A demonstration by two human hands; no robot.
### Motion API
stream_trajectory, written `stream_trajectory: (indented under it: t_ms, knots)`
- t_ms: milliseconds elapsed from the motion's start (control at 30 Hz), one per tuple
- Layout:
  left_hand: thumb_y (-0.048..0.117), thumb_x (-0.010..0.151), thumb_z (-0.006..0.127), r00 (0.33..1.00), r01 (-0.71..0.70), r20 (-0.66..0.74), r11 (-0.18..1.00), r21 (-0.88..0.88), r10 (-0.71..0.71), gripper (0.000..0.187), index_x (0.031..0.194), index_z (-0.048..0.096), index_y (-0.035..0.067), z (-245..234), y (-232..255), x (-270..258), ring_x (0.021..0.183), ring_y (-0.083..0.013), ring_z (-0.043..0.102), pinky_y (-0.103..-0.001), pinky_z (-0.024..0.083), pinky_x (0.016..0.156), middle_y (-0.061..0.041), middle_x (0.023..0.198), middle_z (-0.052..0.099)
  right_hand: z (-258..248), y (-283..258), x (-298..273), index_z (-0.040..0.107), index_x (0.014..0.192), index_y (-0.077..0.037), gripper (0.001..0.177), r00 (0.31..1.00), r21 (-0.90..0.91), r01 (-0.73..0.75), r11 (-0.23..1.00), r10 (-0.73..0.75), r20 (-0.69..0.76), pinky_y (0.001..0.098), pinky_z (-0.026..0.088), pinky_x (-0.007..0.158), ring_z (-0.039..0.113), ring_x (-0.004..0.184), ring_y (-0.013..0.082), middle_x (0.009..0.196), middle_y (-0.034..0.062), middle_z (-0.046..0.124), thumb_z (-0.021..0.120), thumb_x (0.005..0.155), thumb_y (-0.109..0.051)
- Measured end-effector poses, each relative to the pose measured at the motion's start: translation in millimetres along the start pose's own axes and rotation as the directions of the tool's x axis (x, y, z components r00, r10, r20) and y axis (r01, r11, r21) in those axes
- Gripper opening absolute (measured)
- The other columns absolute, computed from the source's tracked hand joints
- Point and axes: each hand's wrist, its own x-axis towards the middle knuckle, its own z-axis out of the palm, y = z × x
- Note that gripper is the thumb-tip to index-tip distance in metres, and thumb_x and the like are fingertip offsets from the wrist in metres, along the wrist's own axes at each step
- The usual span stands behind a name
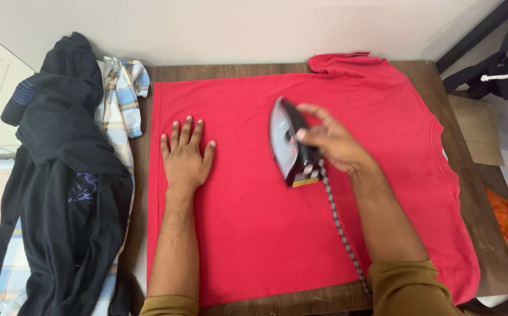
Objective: The person irons a black t-shirt on a wooden table, smoothing it with both hands and using a handheld iron. After finishing the black shirt, they place it aside and begin ironing a red t-shirt in the same manner.
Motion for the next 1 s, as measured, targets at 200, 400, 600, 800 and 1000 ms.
stream_trajectory:
  t_ms: [200, 400, 600, 800, 1000]
  knots:
    - [0.041, 0.103, 0.043, 0.998, -0.023, -0.064, 1.000, -0.007, 0.023, 0.058, 0.156, 0.046, 0.016, 4.5, -13.2, 0.2, 0.153, -0.0337, 0.028, -0.054, 0.014, 0.124, -0.009, 0.164, 0.038, 73.5, 6.4, -31.2, 0.025, 0.167, -0.009, 0.085, 0.624, -0.200, 0.015, 0.980, 0.147, 0.767, 0.0319, 0.057, 0.089, 0.066, 0.102, 0.0162, 0.110, 0.0047, 0.062, 0.074, 0.098, -0.009]
    - [0.033, 0.105, 0.047, 0.990, -0.103, -0.102, 0.992, -0.075, 0.095, 0.052, 0.151, 0.052, 0.011, 1.1, -29.7, -1.9, 0.152, -0.0340, 0.032, -0.051, 0.019, 0.124, -0.012, 0.161, 0.043, 112.3, 16.3, -55.5, 0.041, 0.157, -0.001, 0.067, 0.305, -0.309, -0.109, 0.945, 0.328, 0.894, 0.0297, 0.057, 0.076, 0.069, 0.089, 0.0127, 0.101, 0.0075, 0.070, 0.071, 0.098, -0.011]
    - [0.027, 0.105, 0.048, 0.992, -0.098, -0.096, 0.972, -0.213, 0.079, 0.049, 0.150, 0.052, 0.007, 2.5, -42.7, 1.5, 0.153, -0.0336, 0.031, -0.050, 0.019, 0.125, -0.015, 0.161, 0.042, 85.1, 14.1, -36.6, 0.045, 0.159, -0.002, 0.066, 0.660, -0.205, -0.025, 0.978, 0.171, 0.731, 0.0300, 0.056, 0.090, 0.064, 0.102, 0.0105, 0.116, 0.0074, 0.066, 0.072, 0.099, -0.008]
    - [0.025, 0.103, 0.050, 0.993, -0.093, -0.094, 0.975, -0.203, 0.075, 0.049, 0.149, 0.053, 0.008, 2.5, -42.4, -0.3, 0.153, -0.0337, 0.030, -0.050, 0.019, 0.124, -0.014, 0.161, 0.042, 33.3, 19.7, 11.0, 0.036, 0.161, -0.007, 0.078, 0.991, 0.008, 0.061, 0.998, -0.061, 0.116, 0.0346, 0.060, 0.087, 0.071, 0.095, 0.0175, 0.107, 0.0118, 0.073, 0.072, 0.093, -0.011]
    - [0.022, 0.100, 0.052, 0.992, -0.094, -0.101, 0.980, -0.177, 0.077, 0.050, 0.148, 0.054, 0.008, 3.3, -42.8, 1.4, 0.153, -0.0330, 0.030, -0.049, 0.019, 0.125, -0.014, 0.162, 0.042, 18.1, 15.4, 54.6, 0.017, 0.165, -0.012, 0.086, 0.976, 0.203, 0.181, 0.962, -0.150, -0.161, 0.0414, 0.063, 0.083, 0.074, 0.091, 0.0269, 0.105, 0.0188, 0.072, 0.067, 0.096, -0.012]
